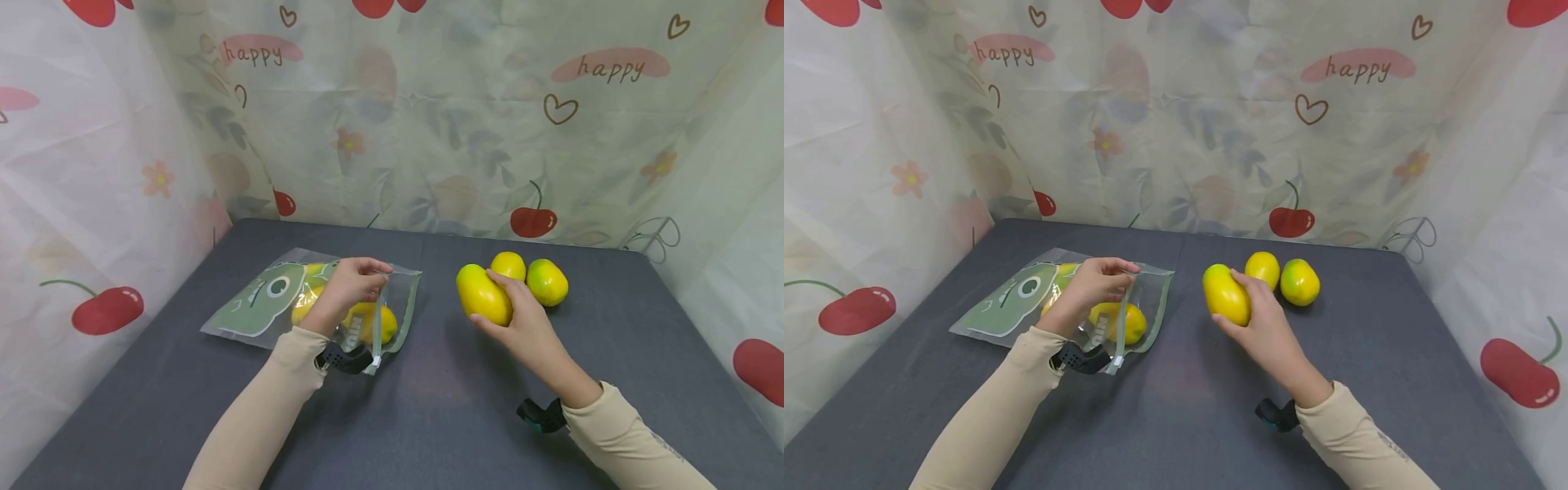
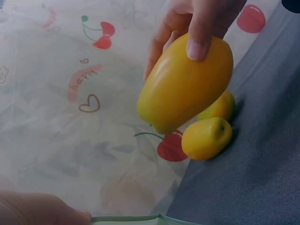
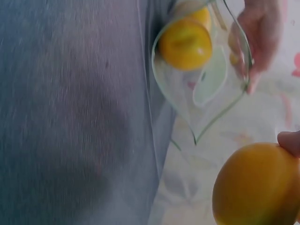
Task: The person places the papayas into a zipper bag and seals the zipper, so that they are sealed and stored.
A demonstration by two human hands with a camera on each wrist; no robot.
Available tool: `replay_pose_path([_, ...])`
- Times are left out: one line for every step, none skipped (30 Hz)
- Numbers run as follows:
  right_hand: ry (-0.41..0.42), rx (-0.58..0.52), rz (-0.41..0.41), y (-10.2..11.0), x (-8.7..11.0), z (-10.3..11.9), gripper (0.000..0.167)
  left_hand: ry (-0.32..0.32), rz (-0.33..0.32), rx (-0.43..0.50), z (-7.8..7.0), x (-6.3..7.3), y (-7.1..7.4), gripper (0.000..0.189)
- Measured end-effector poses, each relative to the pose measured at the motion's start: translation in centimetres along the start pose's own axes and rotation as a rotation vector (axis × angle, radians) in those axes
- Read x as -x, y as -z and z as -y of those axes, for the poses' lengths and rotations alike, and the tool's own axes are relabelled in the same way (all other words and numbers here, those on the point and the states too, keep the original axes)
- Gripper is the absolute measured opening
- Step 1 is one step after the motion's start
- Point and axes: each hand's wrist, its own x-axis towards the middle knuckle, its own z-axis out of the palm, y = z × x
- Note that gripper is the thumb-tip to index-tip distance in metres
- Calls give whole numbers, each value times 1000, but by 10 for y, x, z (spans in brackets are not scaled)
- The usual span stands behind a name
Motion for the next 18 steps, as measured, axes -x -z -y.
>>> replay_pose_path([11,-6,8,-3,0,2,75,0,-1,1,0,0,0,23])
replay_pose_path([21,-11,16,-6,1,4,75,0,-1,1,0,0,0,22])
replay_pose_path([31,-14,25,-10,1,6,75,-1,-1,0,0,0,0,22])
replay_pose_path([39,-19,34,-13,2,8,75,-2,-1,1,1,0,0,22])
replay_pose_path([48,-22,44,-16,3,10,74,-4,0,2,1,0,0,22])
replay_pose_path([54,-23,53,-20,3,11,74,-5,1,3,1,0,0,23])
replay_pose_path([62,-26,62,-23,4,13,74,-5,3,3,1,0,0,23])
replay_pose_path([69,-31,71,-26,5,14,74,-7,4,2,1,0,0,24])
replay_pose_path([75,-35,80,-30,5,15,74,-8,4,1,2,0,0,24])
replay_pose_path([80,-42,91,-33,6,16,74,-9,5,1,2,0,-1,25])
replay_pose_path([84,-48,101,-37,7,17,73,-9,5,1,2,0,-1,25])
replay_pose_path([84,-57,113,-40,8,18,73,-8,5,-3,2,0,-1,25])
replay_pose_path([83,-67,126,-44,8,20,73,-7,4,-5,3,0,-1,25])
replay_pose_path([80,-75,143,-48,9,21,73,-7,0,-8,3,0,-1,25])
replay_pose_path([75,-79,161,-51,10,22,72,-6,-1,-13,3,0,-1,25])
replay_pose_path([70,-86,180,-55,11,24,72,-1,-4,-15,3,0,-1,24])
replay_pose_path([65,-90,200,-58,12,25,72,3,-7,-19,3,0,-1,23])
replay_pose_path([60,-92,219,-62,12,26,72,6,-8,-21,3,1,-1,22])
